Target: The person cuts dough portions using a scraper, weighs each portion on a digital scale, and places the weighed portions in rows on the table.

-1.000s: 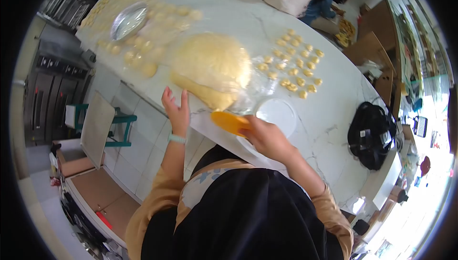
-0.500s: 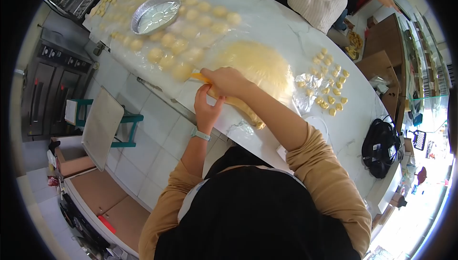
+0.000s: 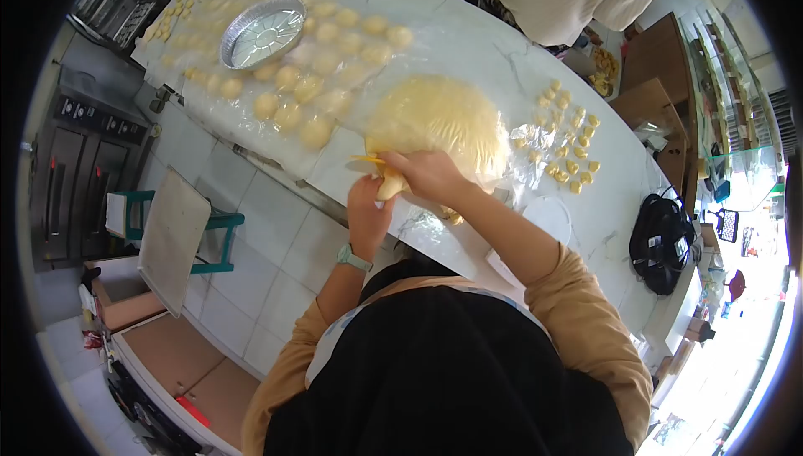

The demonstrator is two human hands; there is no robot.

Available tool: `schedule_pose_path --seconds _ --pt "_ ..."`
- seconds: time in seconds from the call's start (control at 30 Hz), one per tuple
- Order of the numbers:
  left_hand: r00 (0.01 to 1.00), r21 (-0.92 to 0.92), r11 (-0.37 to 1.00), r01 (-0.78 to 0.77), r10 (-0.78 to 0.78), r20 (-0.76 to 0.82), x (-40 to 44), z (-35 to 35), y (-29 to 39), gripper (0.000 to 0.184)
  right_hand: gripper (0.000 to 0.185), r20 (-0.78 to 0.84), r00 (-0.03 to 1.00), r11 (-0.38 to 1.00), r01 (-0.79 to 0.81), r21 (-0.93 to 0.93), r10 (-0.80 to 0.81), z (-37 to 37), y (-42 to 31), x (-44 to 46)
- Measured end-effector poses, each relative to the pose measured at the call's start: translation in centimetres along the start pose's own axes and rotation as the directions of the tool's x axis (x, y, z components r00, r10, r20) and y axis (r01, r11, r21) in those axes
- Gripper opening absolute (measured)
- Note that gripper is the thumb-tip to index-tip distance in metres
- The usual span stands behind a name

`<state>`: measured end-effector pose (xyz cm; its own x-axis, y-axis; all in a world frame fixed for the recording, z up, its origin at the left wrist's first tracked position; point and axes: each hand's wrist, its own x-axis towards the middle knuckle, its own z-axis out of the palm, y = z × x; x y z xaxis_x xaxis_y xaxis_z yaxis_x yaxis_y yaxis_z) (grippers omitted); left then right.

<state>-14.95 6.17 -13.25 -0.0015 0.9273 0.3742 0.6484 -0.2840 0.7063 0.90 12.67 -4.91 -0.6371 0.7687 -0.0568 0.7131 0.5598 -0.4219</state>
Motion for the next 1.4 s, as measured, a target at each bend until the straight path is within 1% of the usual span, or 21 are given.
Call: schedule_pose_path --seconds 0.07,0.17,0.2,0.3,0.37,0.4,0.43,0.5,0.6,0.63,0.7,0.73,0.8,0.83,0.9,0.93,1.03,1.07,1.17,1.27,1.4 --pt "0.994 -0.212 0.972 0.103 -0.093 0.061 -1.4 -0.2 1.8 0.034 0.037 -0.210 0.976 0.998 0.064 0.007 -0.061 2.0 1.1 -1.8" --pt "0.976 -0.316 0.948 0.030 0.041 0.216 -2.6 -0.6 4.3 0.030 0.048 0.046 0.999 0.994 -0.033 0.107 0.028 -0.9 1.6 0.4" --pt "0.961 -0.325 0.943 0.068 0.025 0.274 -2.9 -0.4 4.1 0.035 0.051 0.164 0.986 0.999 0.034 0.034 -0.040 -2.5 1.0 0.6" --pt "0.992 -0.222 0.967 0.127 -0.123 0.031 -2.6 -0.1 3.3 0.042 0.050 0.265 0.962 0.978 -0.015 -0.206 0.071 -4.1 -1.2 0.0" --pt "0.982 -0.232 0.956 0.180 -0.162 0.094 -2.1 -0.7 3.1 0.049 0.043 0.209 0.968 0.986 -0.117 -0.123 0.141 -3.6 -1.5 -1.2" --pt "0.972 -0.200 0.964 0.175 -0.136 0.191 -1.8 -1.2 3.0 0.051 0.040 0.186 0.967 0.983 -0.163 -0.083 0.176 -3.5 -1.6 -2.0" --pt "0.954 -0.172 0.971 0.167 -0.114 0.279 -1.6 -1.3 2.8 0.053 0.039 0.054 0.985 0.987 -0.160 -0.023 0.162 -1.9 -0.6 -3.4" --pt "0.952 -0.200 0.974 0.104 -0.040 0.304 -2.4 -1.3 2.7 0.057 0.037 -0.211 0.965 0.985 -0.137 0.105 0.157 3.1 2.1 -6.3" --pt "0.955 -0.253 0.967 -0.021 0.094 0.281 -3.2 -0.6 2.3 0.061 0.038 -0.506 0.853 0.992 -0.110 0.069 0.129 5.4 2.4 -7.6" --pt "0.955 -0.271 0.960 -0.066 0.139 0.262 -3.4 -0.3 2.2 0.062 0.038 -0.362 0.886 0.957 -0.256 0.135 0.288 3.2 1.8 -6.7" --pt "0.957 -0.109 0.979 -0.172 0.193 0.218 -3.0 0.0 2.2 0.061 0.040 -0.202 0.934 0.954 -0.273 0.124 0.294 -0.5 0.4 -5.7" --pt "0.955 -0.021 0.974 -0.226 0.225 0.191 -2.6 0.0 2.3 0.060 0.041 -0.288 0.916 0.960 -0.260 0.106 0.280 -0.9 -0.4 -5.7" --pt "0.981 0.044 0.986 -0.162 0.156 0.111 -2.7 -0.5 2.6 0.059 0.044 -0.446 0.861 0.969 -0.239 0.069 0.244 -0.7 -2.9 -6.4" --pt "0.990 0.074 0.989 -0.126 0.121 0.069 -2.8 -0.7 2.7 0.059 0.044 -0.490 0.832 0.965 -0.205 0.161 0.259 -1.1 -4.1 -6.5" --pt "0.999 -0.139 0.990 0.008 -0.014 -0.045 -3.8 -1.1 2.4 0.052 0.043 -0.556 0.766 0.926 -0.134 0.353 0.323 -1.3 -6.4 -6.9" --pt "0.992 -0.249 0.966 0.064 -0.089 -0.089 -4.3 -1.4 2.2 0.049 0.043 -0.428 0.841 0.884 -0.120 0.451 0.332 -0.5 -6.1 -6.9" --pt "0.999 -0.249 0.968 -0.020 0.010 -0.040 -5.5 -1.8 0.4 0.038 0.041 -0.360 0.851 0.917 -0.303 0.258 0.382 1.4 -2.5 -5.4" --pt "0.996 -0.202 0.978 -0.052 0.036 -0.083 -5.5 -1.8 0.5 0.028 0.039 -0.362 0.845 0.908 -0.299 0.292 0.395 1.1 -2.3 -5.5" --pt "0.995 -0.141 0.988 -0.063 0.051 -0.088 -5.3 -2.2 0.8 0.029 0.038 -0.325 0.876 0.899 -0.228 0.373 0.357 -1.5 -6.4 -5.2" --pt "0.997 -0.216 0.976 -0.041 0.025 -0.075 -6.1 -2.1 -0.1 0.028 0.039 -0.030 0.975 0.965 -0.214 0.154 0.221 0.0 -6.8 -3.7" --pt "1.000 -0.189 0.982 0.008 -0.007 0.007 -5.7 -2.8 0.1 0.028 0.039 -0.003 0.992 0.989 -0.125 0.079 0.125 2.5 -6.4 -2.5"
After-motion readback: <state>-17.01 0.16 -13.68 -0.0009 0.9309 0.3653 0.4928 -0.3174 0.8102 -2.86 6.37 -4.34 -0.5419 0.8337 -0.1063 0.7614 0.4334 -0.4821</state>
